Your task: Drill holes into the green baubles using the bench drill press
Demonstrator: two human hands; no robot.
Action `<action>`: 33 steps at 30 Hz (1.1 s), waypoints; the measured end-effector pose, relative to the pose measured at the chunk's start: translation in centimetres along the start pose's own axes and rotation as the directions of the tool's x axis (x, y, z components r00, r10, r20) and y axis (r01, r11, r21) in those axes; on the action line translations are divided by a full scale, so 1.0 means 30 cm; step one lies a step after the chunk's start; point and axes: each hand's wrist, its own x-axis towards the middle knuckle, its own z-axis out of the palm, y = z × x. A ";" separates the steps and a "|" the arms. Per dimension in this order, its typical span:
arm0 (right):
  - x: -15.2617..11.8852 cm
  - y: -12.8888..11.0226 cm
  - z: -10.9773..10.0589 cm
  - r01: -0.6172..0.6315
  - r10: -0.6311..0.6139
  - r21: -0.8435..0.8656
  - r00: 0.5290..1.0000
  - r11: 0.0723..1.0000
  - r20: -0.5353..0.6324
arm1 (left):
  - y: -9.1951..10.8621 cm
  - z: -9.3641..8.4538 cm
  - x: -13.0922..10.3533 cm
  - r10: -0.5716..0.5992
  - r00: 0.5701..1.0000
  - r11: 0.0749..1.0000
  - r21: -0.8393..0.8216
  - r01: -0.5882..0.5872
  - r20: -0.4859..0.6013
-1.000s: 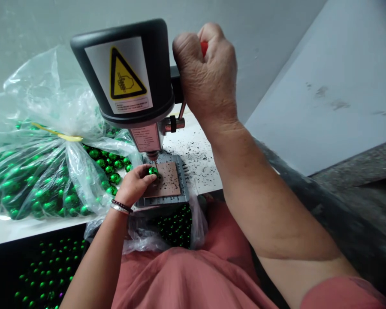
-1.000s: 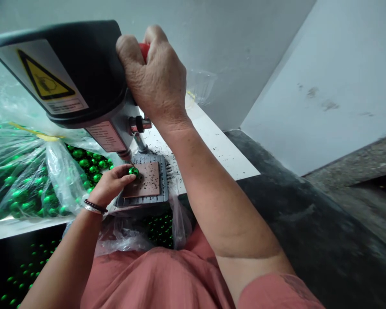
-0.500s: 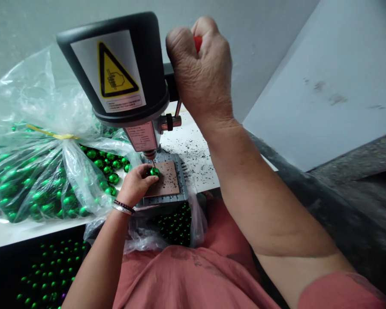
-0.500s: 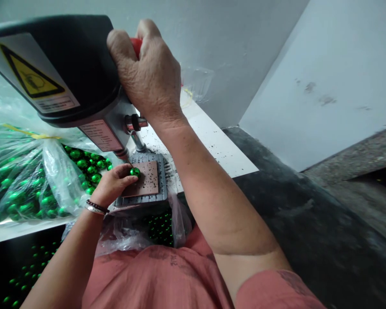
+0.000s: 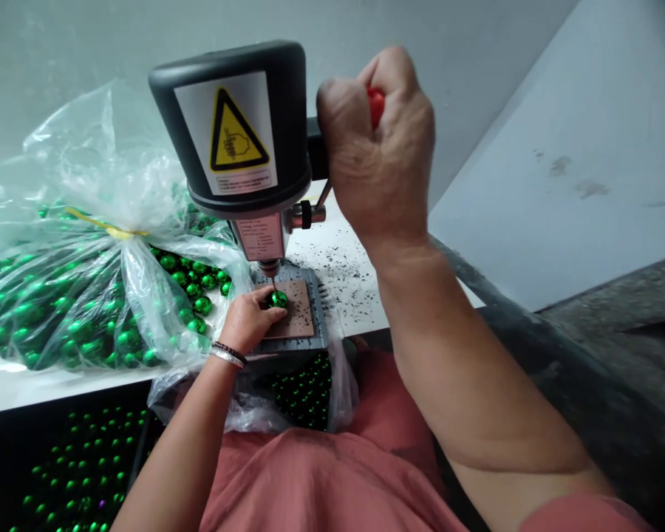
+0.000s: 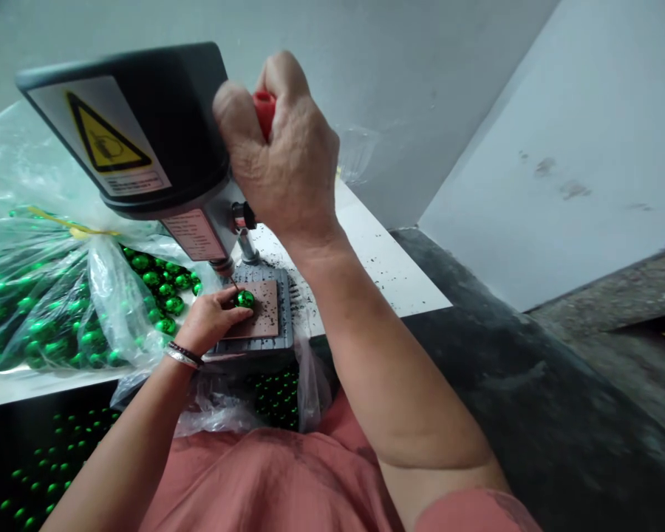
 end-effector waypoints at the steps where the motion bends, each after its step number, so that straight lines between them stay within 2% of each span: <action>1: -0.022 -0.006 -0.012 0.042 -0.042 -0.006 0.999 0.999 -0.004 | 0.003 0.000 -0.001 -0.007 1.000 1.000 0.003 0.007 -0.004; 5: -0.130 -0.027 -0.054 0.178 -0.184 -0.166 0.983 0.970 -0.021 | 0.011 0.000 -0.006 -0.013 1.000 1.000 0.021 0.013 -0.005; 8: -0.204 -0.027 -0.069 0.162 -0.190 -0.293 0.979 0.942 -0.069 | 0.010 0.001 -0.007 0.009 1.000 1.000 0.020 -0.009 0.009; 13: -0.270 -0.010 -0.069 0.166 -0.204 -0.351 0.976 0.922 -0.074 | 0.010 0.002 -0.006 0.007 1.000 1.000 0.024 -0.007 0.008; 21: -0.323 0.016 -0.053 0.136 -0.187 -0.330 0.974 0.934 -0.128 | 0.012 0.003 -0.014 0.022 1.000 1.000 0.016 -0.022 -0.008; 26: -0.346 0.039 -0.037 0.162 -0.206 -0.247 0.964 0.956 -0.166 | 0.017 0.000 -0.016 0.003 1.000 1.000 0.019 -0.002 -0.004; 33: -0.411 0.089 -0.017 0.097 -0.110 -0.090 0.983 0.991 -0.148 | 0.010 -0.001 -0.015 0.019 1.000 1.000 0.018 -0.019 0.004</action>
